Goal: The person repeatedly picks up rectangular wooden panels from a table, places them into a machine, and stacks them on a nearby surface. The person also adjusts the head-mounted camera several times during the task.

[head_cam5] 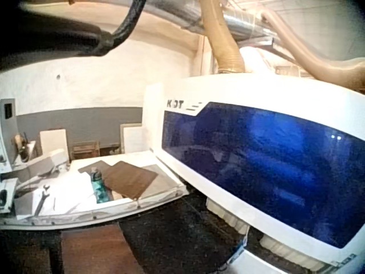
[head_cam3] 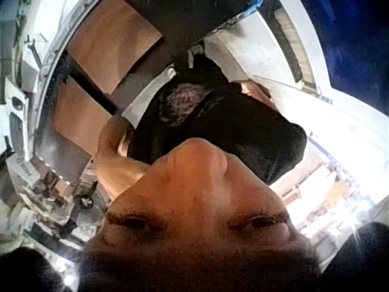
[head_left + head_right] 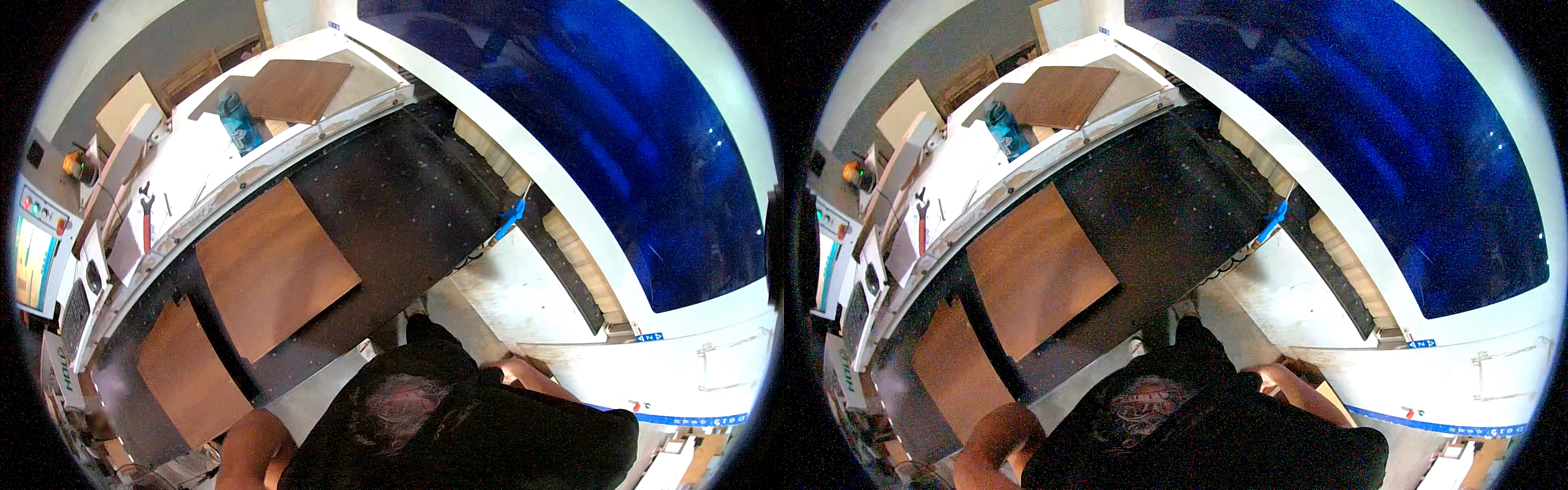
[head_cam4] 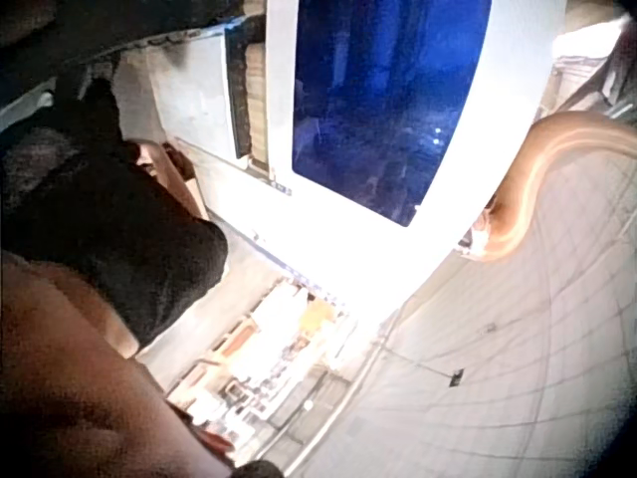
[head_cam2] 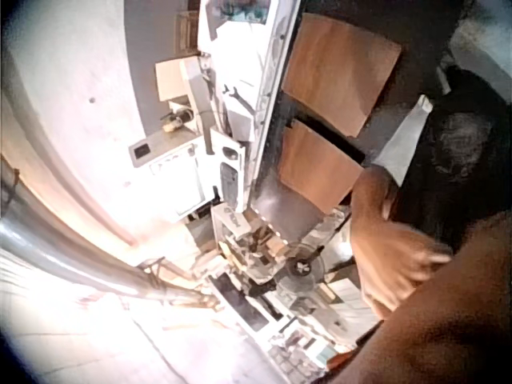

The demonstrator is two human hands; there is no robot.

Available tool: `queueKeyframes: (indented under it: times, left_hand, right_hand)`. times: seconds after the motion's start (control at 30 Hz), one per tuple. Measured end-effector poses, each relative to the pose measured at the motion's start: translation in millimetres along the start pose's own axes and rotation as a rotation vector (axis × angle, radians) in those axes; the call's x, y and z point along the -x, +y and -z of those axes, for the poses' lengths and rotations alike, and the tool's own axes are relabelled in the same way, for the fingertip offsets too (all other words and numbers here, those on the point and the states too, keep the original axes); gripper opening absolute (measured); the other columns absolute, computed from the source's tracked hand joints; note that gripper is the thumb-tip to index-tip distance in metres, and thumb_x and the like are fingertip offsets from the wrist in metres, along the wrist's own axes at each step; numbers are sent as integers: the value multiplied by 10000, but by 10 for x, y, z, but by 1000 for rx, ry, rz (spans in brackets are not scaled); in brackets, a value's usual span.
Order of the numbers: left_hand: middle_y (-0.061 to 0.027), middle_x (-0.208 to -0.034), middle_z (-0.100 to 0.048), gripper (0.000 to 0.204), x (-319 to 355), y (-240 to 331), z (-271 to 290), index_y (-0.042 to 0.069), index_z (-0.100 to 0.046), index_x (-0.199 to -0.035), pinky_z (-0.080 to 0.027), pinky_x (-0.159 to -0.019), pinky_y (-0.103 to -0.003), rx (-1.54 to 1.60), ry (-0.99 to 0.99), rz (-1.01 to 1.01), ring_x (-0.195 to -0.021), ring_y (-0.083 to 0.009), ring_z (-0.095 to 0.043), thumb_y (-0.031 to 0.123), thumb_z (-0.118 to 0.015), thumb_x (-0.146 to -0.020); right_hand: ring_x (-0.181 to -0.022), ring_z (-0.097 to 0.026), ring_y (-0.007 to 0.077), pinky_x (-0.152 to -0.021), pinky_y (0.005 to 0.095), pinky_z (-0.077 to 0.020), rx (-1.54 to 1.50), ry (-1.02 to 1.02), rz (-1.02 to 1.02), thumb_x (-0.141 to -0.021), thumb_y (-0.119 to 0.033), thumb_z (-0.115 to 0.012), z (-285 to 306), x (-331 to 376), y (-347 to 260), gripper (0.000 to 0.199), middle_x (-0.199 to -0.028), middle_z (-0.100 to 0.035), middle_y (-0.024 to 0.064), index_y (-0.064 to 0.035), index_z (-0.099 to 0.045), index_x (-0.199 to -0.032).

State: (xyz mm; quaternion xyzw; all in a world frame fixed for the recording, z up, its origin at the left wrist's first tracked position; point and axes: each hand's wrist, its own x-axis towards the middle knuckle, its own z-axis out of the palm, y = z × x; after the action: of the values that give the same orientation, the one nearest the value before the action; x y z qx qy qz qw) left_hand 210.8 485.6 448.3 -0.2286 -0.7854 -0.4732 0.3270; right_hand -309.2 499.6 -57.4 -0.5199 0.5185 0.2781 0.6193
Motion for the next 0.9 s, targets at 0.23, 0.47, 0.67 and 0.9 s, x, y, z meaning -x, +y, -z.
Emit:
queueKeyframes:
  times: [0.23,0.47,0.67,0.9]
  left_hand:
    - [-200,-972,-724,393,-4,150,430,-46,-705,-1069,-515,-627,-500,107,-28,257,-757,-321,-694,300,-520,-1068]
    - [-170,-987,-763,312,-251,-50,765,70,-687,-871,-610,-665,-356,-317,-410,18,-820,-245,-744,340,-602,-1003]
    - [-170,-937,-741,321,-220,-616,1025,23,-654,-1011,-575,-621,-389,-199,-343,33,-756,-265,-713,336,-587,-1031]
    - [-171,-880,-716,383,-71,-1123,1110,-33,-615,-1173,-534,-569,-428,30,-212,28,-681,-289,-676,331,-568,-1062]
  right_hand:
    - [-1079,-633,352,-929,453,-517,-340,133,3,-1018,-285,-605,-188,124,90,390,-1194,-639,226,56,-602,-1208]
    - [-1012,-639,320,-883,433,-523,-418,275,2,-1024,-272,-596,7,-243,66,345,-1127,-643,196,41,-611,-1168]
    - [-954,-644,294,-844,416,-528,-483,385,-15,-1028,-261,-588,196,-500,74,310,-1069,-647,170,29,-620,-1134]
    - [-887,-649,262,-799,396,-534,-558,508,-89,-1034,-248,-579,333,-893,254,273,-1001,-652,140,14,-630,-1094]
